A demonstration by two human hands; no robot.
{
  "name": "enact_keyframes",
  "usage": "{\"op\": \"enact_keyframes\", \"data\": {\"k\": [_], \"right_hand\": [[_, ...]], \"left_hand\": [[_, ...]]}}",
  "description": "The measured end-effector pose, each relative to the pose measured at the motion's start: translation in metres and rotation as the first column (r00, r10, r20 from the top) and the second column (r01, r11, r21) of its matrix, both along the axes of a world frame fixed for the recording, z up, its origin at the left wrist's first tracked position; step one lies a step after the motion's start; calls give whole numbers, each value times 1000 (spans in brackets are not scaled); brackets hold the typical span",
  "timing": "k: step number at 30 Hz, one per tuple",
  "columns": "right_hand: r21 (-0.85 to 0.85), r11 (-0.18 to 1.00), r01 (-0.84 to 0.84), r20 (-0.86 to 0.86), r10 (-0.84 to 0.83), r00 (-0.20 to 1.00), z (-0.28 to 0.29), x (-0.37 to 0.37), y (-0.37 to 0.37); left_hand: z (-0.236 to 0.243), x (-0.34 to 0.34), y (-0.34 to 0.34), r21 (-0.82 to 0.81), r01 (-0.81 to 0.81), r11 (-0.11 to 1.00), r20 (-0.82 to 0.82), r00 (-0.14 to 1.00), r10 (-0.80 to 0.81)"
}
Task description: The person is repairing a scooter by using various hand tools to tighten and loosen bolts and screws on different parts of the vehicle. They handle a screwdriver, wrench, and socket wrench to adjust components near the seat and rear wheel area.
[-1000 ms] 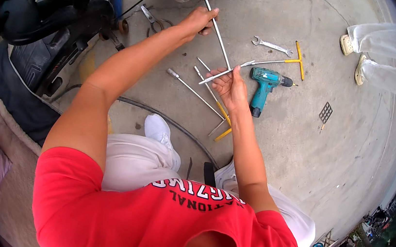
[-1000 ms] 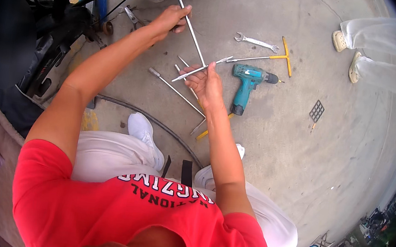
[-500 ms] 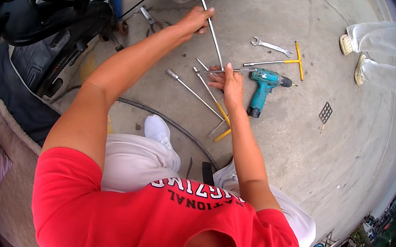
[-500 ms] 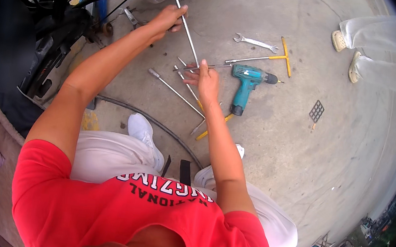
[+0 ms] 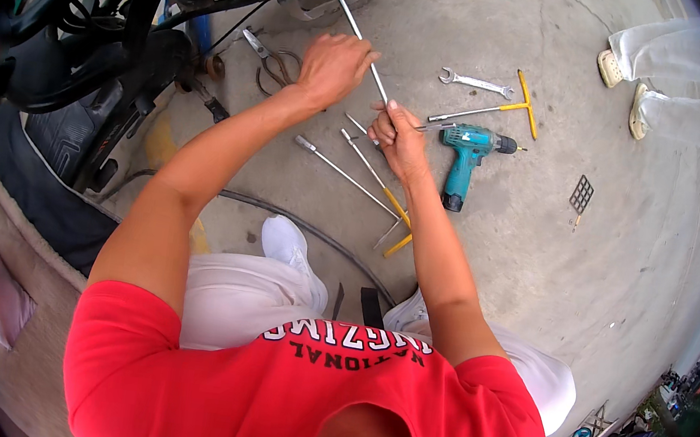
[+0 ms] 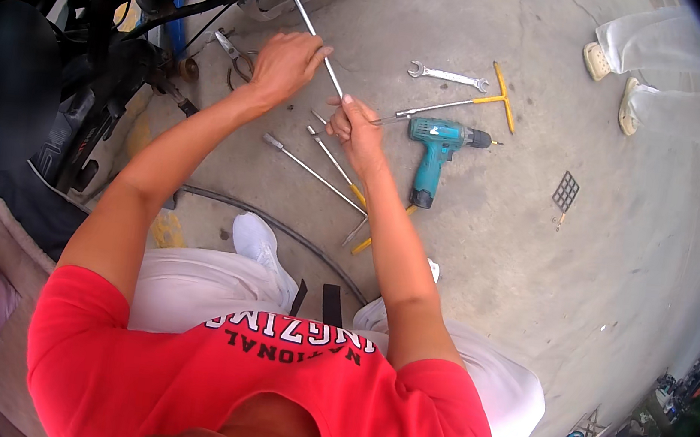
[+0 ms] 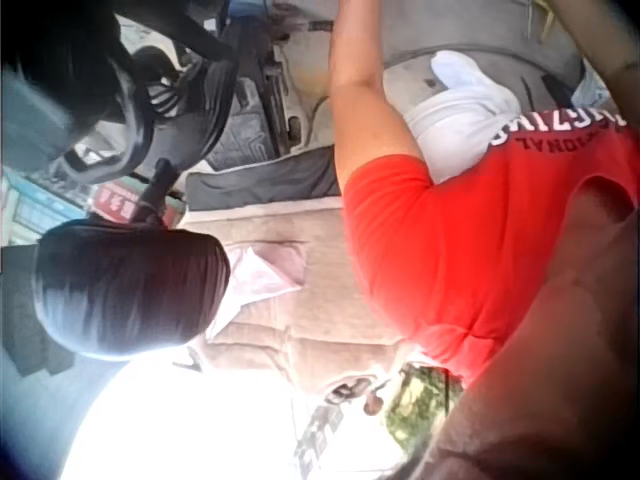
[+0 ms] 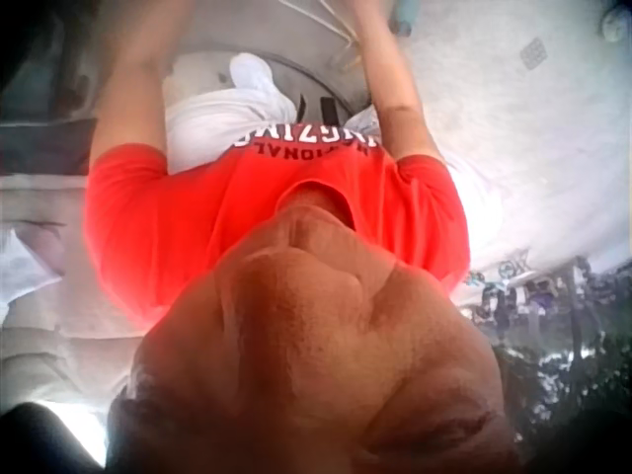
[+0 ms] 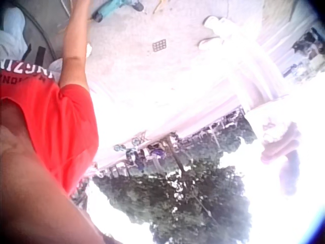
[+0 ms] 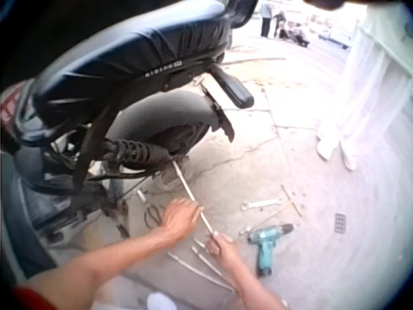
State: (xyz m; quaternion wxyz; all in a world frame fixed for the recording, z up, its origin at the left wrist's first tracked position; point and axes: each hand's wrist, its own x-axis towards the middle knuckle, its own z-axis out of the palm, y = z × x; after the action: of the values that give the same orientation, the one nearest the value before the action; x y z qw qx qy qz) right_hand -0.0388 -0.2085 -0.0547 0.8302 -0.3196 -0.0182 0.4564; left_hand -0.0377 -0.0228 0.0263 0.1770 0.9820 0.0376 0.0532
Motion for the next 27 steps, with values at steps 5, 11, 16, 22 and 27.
{"op": "enact_keyframes", "data": {"k": [5, 11, 16, 22, 27], "right_hand": [[-254, 941, 225, 285, -149, 947, -24, -12, 6], [-23, 981, 194, -222, -195, 955, 0, -22, 15], [198, 944, 265, -838, 22, 545, -8, -58, 39], [353, 921, 163, -552, 64, 831, -9, -35, 15], [-286, 948, 139, 219, -77, 973, 9, -14, 0]], "left_hand": [[-12, -8, -55, -83, 606, 791, 148, 793, -591], [1, 16, -78, -219, 412, 884, -496, 733, -465], [-21, 12, -77, -67, 164, 984, -855, 499, -142], [-3, 10, -46, -164, 107, 981, 33, 994, -103], [-1, 32, 11, -484, -453, 749, -61, 871, 487]]}}
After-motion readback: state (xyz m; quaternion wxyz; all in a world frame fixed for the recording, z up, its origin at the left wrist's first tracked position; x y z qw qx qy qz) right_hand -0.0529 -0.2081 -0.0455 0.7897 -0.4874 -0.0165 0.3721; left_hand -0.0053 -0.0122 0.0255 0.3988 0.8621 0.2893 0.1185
